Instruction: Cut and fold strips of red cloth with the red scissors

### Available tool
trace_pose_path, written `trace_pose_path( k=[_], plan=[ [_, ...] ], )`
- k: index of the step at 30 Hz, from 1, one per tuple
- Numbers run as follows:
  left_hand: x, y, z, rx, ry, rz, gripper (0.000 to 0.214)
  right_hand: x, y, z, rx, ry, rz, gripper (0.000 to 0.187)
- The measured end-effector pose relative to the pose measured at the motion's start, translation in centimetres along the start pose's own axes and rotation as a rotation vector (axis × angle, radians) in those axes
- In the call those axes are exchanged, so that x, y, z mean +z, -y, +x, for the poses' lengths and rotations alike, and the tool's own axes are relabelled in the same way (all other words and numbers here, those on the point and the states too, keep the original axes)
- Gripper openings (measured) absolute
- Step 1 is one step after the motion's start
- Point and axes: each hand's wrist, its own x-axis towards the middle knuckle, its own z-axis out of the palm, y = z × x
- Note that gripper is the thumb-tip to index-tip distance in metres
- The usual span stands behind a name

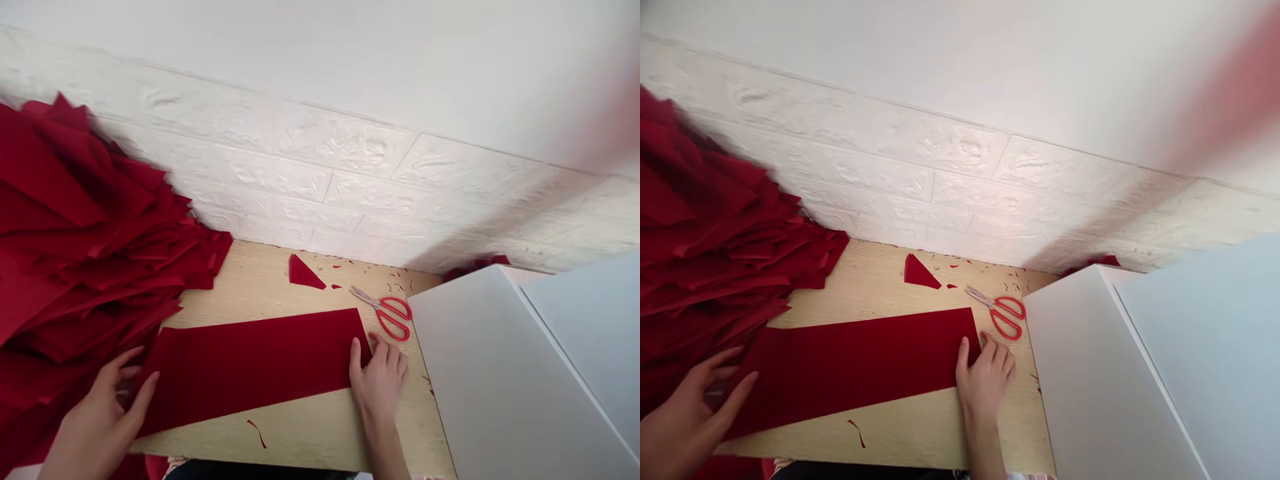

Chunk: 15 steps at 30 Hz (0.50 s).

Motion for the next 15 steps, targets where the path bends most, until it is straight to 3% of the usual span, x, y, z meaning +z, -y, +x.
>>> trace_pose_path(
  k=[3,6,11,15],
  plan=[
    [-2.0,-3.3,0.4,-0.063,0.07,-0.167,0.045,0.2,0.0,0.5,0.032,0.051,-0.028,0.037],
    [-2.5,-4.5,0.7,-0.038,0.024,-0.201,0.042,0.0,0.1,1.1,0.03,0.157,0.025,0.027],
    [-1.2,-5.7,3.7,0.047,-0.124,-0.292,0.04,-0.9,0.2,2.9,0.117,0.223,0.153,0.029],
    [0.6,-7.4,7.2,0.083,-0.127,-0.4,0.042,-1.9,0.4,5.0,0.296,0.329,0.124,0.031]
  ],
)
